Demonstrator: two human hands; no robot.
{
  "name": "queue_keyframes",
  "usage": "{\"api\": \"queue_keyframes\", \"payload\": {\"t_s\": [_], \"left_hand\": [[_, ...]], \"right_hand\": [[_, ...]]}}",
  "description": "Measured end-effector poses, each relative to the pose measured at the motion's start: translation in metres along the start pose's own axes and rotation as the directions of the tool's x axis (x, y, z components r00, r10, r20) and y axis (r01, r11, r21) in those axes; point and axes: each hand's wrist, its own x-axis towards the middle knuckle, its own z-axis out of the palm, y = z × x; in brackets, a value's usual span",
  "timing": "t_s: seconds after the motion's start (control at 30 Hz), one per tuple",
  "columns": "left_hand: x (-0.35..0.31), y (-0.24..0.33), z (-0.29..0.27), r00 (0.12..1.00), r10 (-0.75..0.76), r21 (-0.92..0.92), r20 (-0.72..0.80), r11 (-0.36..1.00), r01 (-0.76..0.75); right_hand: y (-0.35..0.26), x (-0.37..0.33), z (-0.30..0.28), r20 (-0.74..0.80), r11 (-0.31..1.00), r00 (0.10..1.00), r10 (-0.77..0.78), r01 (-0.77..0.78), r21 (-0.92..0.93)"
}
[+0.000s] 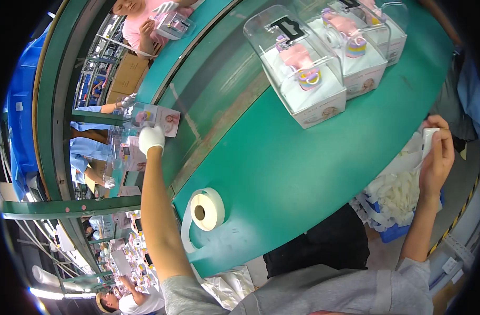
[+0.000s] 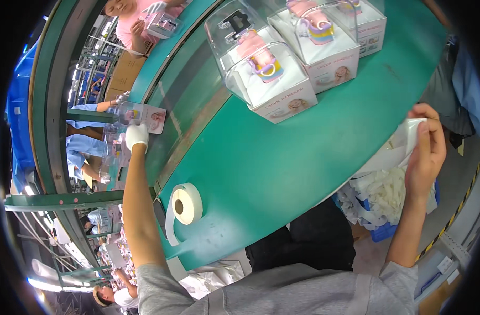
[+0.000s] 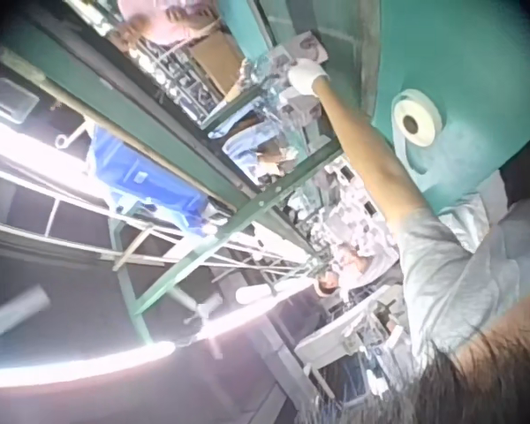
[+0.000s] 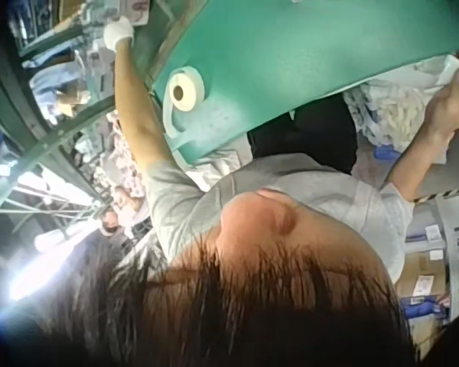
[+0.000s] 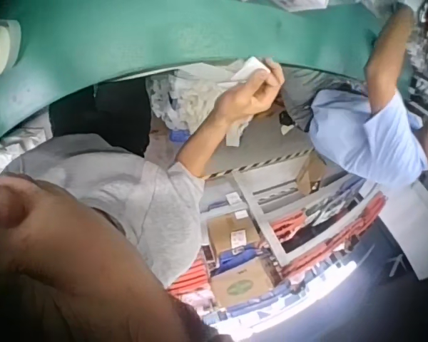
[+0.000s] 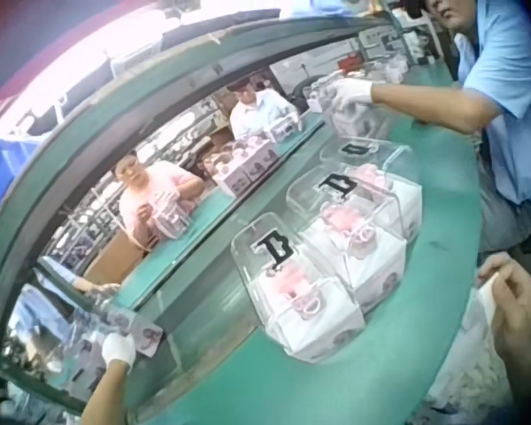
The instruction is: The person unrolls tape from a roll and peels adhesive stickers by hand. They repeatedly take packaged toy cameras from the conveyor belt, apply the adhesive stickers onto the boxes, and place the sealed boxes back on the conveyor belt.
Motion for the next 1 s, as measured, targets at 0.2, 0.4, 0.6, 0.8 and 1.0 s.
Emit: {"api": "queue_keyframes", "payload": {"t_s": [0.2,0.4,0.6,0.8,1.0], "left_hand": [[-0.086,0.002,-0.048,0.958,0.285,-0.527,0.027,0.818,-0.228],[-0.264,0.059,-0.124,0.916,0.382,-0.476,-0.12,0.788,-0.391],[-0.347,0.075,-0.103,0.9,0.361,-0.564,-0.246,0.702,-0.435],[-0.423,0.082,-0.122,0.844,0.458,-0.951,-0.278,-0.005,-0.31],[-0.458,0.073,-0.127,0.962,0.272,-0.938,-0.02,-0.339,0.076]], "right_hand": [[-0.054,-0.019,0.043,0.284,0.944,0.913,-0.293,0.323,-0.062],[-0.093,-0.058,0.081,0.411,0.942,0.893,-0.182,0.039,0.333],[-0.109,-0.098,0.104,0.522,0.934,0.842,-0.135,-0.068,0.352],[-0.126,-0.137,0.123,0.582,0.909,0.79,-0.195,-0.077,0.409],[-0.137,-0.168,0.143,0.613,0.914,0.73,-0.302,0.04,0.403]]}}
